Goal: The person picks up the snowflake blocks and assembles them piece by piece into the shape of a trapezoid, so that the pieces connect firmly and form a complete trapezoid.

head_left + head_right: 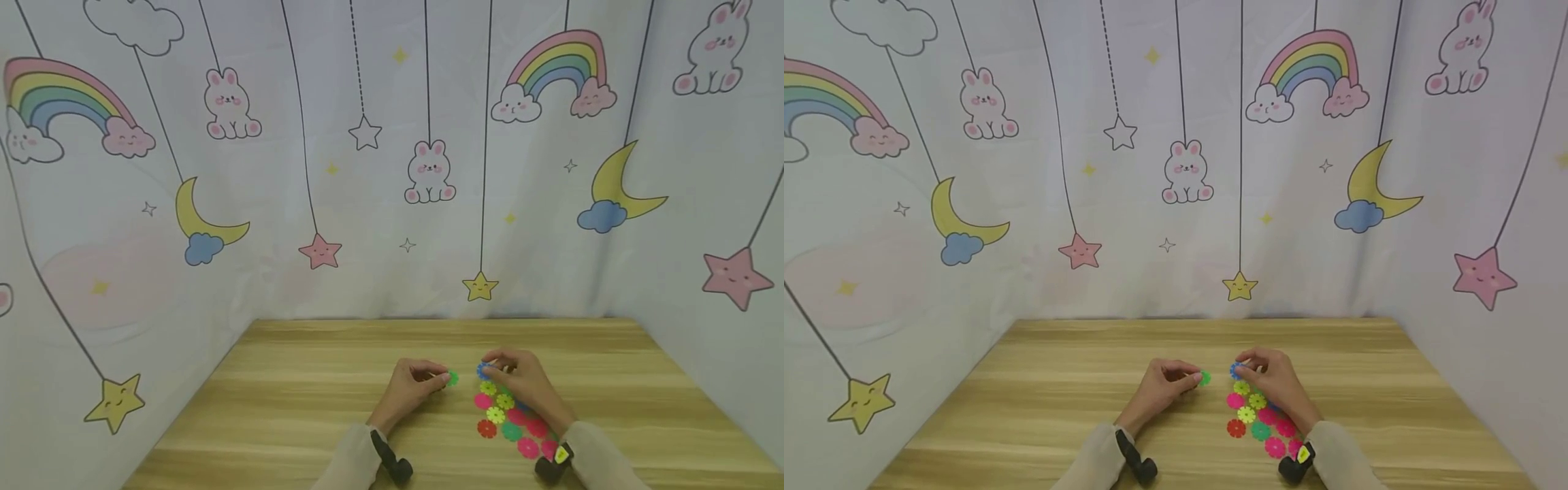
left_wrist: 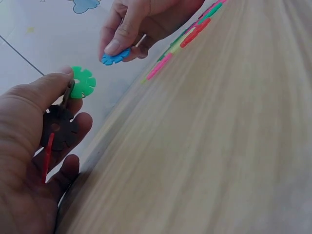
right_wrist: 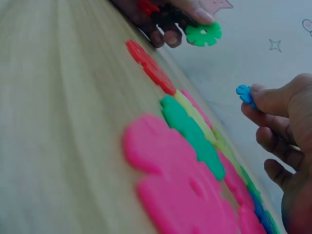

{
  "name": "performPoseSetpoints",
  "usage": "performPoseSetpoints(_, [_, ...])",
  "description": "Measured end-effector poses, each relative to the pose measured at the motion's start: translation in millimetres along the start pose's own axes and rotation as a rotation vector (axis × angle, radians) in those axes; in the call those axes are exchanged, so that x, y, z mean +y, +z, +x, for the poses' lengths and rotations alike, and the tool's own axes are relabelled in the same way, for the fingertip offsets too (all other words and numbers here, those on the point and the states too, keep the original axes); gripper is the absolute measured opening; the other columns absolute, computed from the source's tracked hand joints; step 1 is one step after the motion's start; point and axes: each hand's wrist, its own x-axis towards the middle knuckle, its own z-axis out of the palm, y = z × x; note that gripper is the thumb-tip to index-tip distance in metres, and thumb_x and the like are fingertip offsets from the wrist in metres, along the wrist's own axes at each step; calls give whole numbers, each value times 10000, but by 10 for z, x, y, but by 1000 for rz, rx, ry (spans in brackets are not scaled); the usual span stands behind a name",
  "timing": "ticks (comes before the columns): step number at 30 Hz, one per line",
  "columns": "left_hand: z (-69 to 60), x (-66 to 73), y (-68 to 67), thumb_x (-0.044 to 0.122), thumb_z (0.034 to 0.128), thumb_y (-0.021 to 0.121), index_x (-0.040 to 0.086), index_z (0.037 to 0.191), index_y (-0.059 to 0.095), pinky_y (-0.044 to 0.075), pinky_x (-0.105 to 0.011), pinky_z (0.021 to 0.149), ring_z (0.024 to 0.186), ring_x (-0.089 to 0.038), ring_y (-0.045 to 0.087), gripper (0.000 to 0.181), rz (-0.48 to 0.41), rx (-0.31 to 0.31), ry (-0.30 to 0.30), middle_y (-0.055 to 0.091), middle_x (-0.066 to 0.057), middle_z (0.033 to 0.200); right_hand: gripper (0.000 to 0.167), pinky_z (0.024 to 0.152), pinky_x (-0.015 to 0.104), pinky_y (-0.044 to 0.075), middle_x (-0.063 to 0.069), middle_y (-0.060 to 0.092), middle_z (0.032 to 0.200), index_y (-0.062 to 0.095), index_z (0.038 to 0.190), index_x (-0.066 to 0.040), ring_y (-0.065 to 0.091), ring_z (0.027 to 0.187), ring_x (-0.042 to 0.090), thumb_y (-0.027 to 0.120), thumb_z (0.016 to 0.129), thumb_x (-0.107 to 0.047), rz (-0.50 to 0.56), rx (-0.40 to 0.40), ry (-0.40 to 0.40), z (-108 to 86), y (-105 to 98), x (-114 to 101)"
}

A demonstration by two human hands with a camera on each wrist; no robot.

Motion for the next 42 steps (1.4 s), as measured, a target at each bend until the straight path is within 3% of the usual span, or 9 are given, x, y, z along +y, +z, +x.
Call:
performPoseSetpoints(6, [9,-13,9,215,972,812,136,1072,853,519,-180,647,743,-12,673,134,47,0,5,832,-101,1084,269,586,228,507,109,800,882,773,1158,8,674,690,108,787,994,-205,175,-132,-19,-17,96,-157])
performPoseSetpoints(11, [2,-13,13,188,952,826,126,1071,850,545,-194,684,790,-41,689,136,73,-8,18,830,-106,1093,273,618,231,523,117,797,868,775,1160,8,658,699,96,774,1006,-217,220,-170,-4,-23,175,-193])
performPoseSetpoints(18, [4,-7,9,169,938,839,119,1053,854,561,-202,777,897,-34,702,127,77,-46,29,819,-120,1096,259,654,235,538,86,810,994,803,1155,-58,655,747,93,776,1005,-268,227,-199,65,-24,208,-224])
performPoseSetpoints(26, [2,-7,-3,123,923,846,66,1003,858,537,-190,780,884,1,682,99,57,-62,37,818,-152,1068,248,650,232,543,196,809,976,792,1144,8,657,726,74,737,1032,-207,268,-226,11,-18,250,-247])
performPoseSetpoints(35, [-6,-19,11,97,901,866,27,1020,857,555,-181,760,901,-21,700,138,-7,-90,68,811,-197,1047,251,755,238,591,200,807,1091,794,1138,32,734,844,80,719,1043,-187,285,-230,-9,-41,278,-245])
performPoseSetpoints(42, [-27,-9,1,70,901,857,3,1026,847,580,-181,772,892,-28,728,142,-51,-104,47,805,-220,1059,248,770,239,600,201,807,1088,784,1137,55,731,859,45,691,1059,-162,333,-245,-31,-45,295,-250])
